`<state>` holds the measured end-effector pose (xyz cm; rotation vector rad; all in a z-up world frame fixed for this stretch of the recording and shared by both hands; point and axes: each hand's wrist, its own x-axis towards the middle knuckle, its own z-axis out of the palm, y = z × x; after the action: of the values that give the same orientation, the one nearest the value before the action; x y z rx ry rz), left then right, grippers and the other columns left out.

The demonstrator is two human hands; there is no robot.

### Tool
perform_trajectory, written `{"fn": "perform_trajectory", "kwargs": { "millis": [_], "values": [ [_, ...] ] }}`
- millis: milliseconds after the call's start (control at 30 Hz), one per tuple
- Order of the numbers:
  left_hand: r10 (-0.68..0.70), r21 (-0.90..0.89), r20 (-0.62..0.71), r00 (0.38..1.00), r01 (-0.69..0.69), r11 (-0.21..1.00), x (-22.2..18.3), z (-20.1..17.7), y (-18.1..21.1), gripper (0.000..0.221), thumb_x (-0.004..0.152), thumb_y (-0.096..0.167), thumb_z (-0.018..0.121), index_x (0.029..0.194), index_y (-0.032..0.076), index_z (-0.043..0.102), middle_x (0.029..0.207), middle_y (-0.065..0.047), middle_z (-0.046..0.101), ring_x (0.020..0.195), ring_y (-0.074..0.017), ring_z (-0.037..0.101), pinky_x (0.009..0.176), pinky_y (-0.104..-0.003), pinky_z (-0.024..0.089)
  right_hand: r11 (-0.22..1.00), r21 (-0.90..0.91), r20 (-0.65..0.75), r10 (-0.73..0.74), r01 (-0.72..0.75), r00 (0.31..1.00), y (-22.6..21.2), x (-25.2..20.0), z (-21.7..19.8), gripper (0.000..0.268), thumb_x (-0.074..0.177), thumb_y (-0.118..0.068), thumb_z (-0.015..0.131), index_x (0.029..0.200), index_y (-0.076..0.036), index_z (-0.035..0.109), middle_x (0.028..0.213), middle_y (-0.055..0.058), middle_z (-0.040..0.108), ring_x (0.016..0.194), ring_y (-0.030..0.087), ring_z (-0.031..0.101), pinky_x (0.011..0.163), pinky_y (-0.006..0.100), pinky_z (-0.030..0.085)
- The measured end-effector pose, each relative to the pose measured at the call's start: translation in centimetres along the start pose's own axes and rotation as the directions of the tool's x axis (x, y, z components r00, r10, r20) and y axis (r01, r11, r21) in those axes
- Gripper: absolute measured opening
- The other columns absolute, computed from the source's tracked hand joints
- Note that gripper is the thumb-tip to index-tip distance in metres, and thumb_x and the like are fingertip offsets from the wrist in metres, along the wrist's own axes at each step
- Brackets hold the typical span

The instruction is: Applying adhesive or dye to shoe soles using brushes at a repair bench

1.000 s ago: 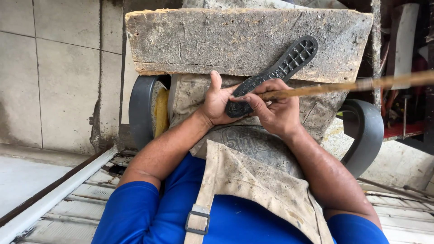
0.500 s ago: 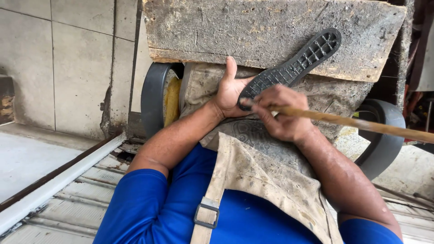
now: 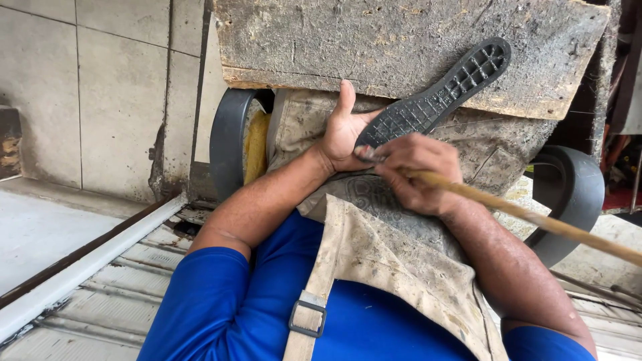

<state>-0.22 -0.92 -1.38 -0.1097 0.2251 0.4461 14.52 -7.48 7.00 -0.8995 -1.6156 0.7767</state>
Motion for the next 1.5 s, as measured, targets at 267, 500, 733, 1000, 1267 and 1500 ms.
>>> {"fn": "perform_trajectory", "kwargs": {
  "millis": [267,500,733,1000,1267,1500],
  "values": [
    [0.000,0.082,-0.023,1.000,0.002,0.997,-0.7,2.6,0.8,0.110,0.081,0.094,0.044,0.139,0.001,0.057,0.125,-0.028,0.067,0.101,-0.0415,0.072,0.080,-0.046,0.062,0.992,-0.116,0.001,0.045,-0.045,0.999,-2.1,0.5,-0.4,0.015,0.088,-0.004,0.081,0.083,-0.006,0.067,0.085,0.016,0.073,0.075,0.034,0.076,0.058,0.036,0.057],
    [0.003,0.082,-0.065,0.998,0.002,0.997,-0.7,2.6,0.4,0.108,0.081,0.093,0.047,0.137,0.001,0.058,0.122,-0.026,0.070,0.095,-0.0386,0.074,0.060,-0.036,0.060,0.994,-0.090,-0.050,0.057,-0.061,0.997,0.4,-3.6,-0.7,0.015,0.086,-0.001,0.082,0.081,-0.006,0.069,0.082,0.016,0.073,0.072,0.031,0.076,0.057,0.035,0.057],
    [-0.001,0.025,0.025,1.000,0.001,1.000,-0.6,2.0,0.4,0.112,0.081,0.093,0.046,0.144,0.001,0.053,0.135,-0.032,0.061,0.117,-0.0513,0.065,0.095,-0.059,0.058,0.972,-0.235,-0.070,0.012,-0.028,0.997,-2.2,-2.6,-1.7,0.011,0.090,-0.002,0.079,0.087,-0.006,0.069,0.091,0.016,0.075,0.074,0.034,0.073,0.068,0.039,0.059],
    [-0.065,0.045,0.207,0.976,0.057,0.997,-1.3,4.2,0.7,0.111,0.081,0.094,0.046,0.152,0.010,0.051,0.146,-0.027,0.056,0.136,-0.0495,0.053,0.116,-0.056,0.046,0.957,-0.262,-0.108,0.102,-0.127,0.989,-5.1,-1.2,-1.8,0.014,0.088,-0.005,0.080,0.080,-0.010,0.069,0.084,0.013,0.074,0.064,0.034,0.071,0.056,0.039,0.056],
    [-0.060,0.067,0.203,0.977,0.048,0.997,-1.1,5.6,0.7,0.109,0.082,0.093,0.043,0.154,0.011,0.049,0.148,-0.025,0.056,0.136,-0.0471,0.054,0.115,-0.056,0.048,0.957,-0.245,-0.203,0.107,-0.157,0.973,-1.9,-6.0,-3.2,0.015,0.085,-0.002,0.082,0.081,-0.010,0.070,0.083,0.014,0.075,0.066,0.030,0.073,0.056,0.035,0.056],
    [-0.094,0.009,0.225,0.970,0.094,0.996,-0.9,4.4,0.7,0.114,0.078,0.096,0.045,0.156,0.013,0.046,0.153,-0.024,0.050,0.141,-0.0501,0.047,0.122,-0.060,0.039,0.952,-0.260,-0.201,0.108,-0.159,0.974,-4.2,-3.6,-3.1,0.017,0.085,-0.001,0.082,0.081,-0.008,0.068,0.081,0.014,0.074,0.066,0.033,0.074,0.058,0.038,0.058]
  ]
}}
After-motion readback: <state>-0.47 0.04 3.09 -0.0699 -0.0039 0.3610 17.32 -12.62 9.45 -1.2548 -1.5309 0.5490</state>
